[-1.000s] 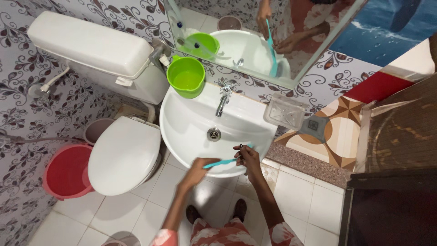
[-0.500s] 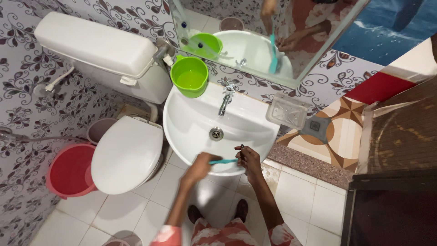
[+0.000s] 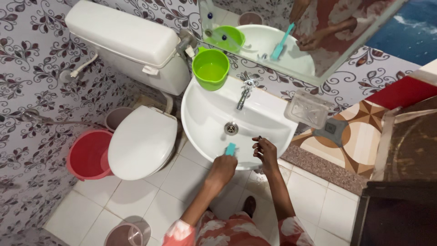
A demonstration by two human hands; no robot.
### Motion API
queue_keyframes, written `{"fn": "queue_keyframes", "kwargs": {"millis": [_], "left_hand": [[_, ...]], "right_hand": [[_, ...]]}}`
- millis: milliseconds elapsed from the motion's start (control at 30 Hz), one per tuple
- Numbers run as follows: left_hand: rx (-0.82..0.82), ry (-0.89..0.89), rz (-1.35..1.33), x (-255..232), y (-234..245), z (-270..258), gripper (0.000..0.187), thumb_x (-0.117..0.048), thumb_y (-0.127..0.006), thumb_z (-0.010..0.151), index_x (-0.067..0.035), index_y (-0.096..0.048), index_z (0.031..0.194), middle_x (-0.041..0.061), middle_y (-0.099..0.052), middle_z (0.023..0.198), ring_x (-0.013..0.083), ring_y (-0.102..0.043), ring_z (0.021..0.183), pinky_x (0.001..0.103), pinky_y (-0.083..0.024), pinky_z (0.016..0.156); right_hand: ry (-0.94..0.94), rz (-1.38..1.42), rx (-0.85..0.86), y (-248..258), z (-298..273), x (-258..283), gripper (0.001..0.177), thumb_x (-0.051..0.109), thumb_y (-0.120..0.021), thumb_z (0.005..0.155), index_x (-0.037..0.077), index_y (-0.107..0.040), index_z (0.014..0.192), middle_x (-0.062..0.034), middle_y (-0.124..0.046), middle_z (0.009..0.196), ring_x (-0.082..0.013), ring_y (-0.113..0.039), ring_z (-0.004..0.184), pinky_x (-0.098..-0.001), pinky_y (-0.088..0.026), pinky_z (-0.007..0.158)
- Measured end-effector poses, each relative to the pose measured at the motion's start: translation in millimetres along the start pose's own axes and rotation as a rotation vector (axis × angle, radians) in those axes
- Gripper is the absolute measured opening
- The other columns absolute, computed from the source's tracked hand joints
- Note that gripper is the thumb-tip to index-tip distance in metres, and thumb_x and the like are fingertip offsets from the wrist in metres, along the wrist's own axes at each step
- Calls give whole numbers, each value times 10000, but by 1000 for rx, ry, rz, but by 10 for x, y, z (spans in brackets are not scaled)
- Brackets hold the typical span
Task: The person scrubs a white bathroom sink with a blue brush, focusing on the basin and drain area. The person repeatedly rinses the brush under running water and continues scrubbing different parts of the sink.
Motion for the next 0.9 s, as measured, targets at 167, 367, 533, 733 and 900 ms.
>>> {"fn": "queue_keyframes", "kwargs": {"millis": [167, 367, 533, 733, 900], "left_hand": [[-62, -91, 97, 195, -435, -120, 89, -10, -633, 771, -32, -703, 721, 189, -662, 741, 374, -681, 742, 493, -543, 659], [180, -58, 861, -283, -1168, 455, 110, -81, -737, 760, -114, -773, 859, 55, -713, 743, 302, -691, 777, 490, -500, 676], [241, -71, 660, -684, -1000, 144, 147, -223, -725, 756, -134, -788, 854, 117, -757, 862, 426, -716, 917, 610, -515, 769], [289, -75, 458, -137, -818, 270, 108, -74, -688, 873, -110, -787, 899, 86, -736, 797, 290, -728, 840, 449, -560, 741], [70, -107, 247, 126, -621, 129, 300, 13, -679, 756, -107, -757, 1019, 137, -705, 838, 297, -705, 856, 407, -570, 716]], "right_hand": [[-33, -33, -34, -120, -137, 26, 339, 308, -540, 1032, 21, -714, 1081, -11, -621, 746, -91, -566, 615, -267, -504, 588], [22, -87, 26, -91, -136, -131, 305, 284, -581, 1029, 23, -732, 1077, -24, -646, 774, -88, -515, 600, -251, -430, 558], [-7, -198, 45, 36, -149, -229, 288, 245, -576, 1011, 20, -732, 1102, -56, -682, 807, -113, -604, 640, -264, -512, 598], [-98, -366, 247, -129, 143, -635, 354, 283, -633, 1002, -11, -747, 1162, -97, -744, 933, -119, -680, 771, -289, -563, 661], [-236, -419, 301, -264, 248, -632, 417, 308, -655, 954, -3, -706, 1226, -82, -758, 1035, -156, -704, 823, -316, -611, 704]]}}
Point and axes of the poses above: each hand's wrist, its own z-axis towards the middle knuckle, its own y-axis out of the back of the hand, x = y × z, the point moved 2 cm from there along z, towards the middle knuckle
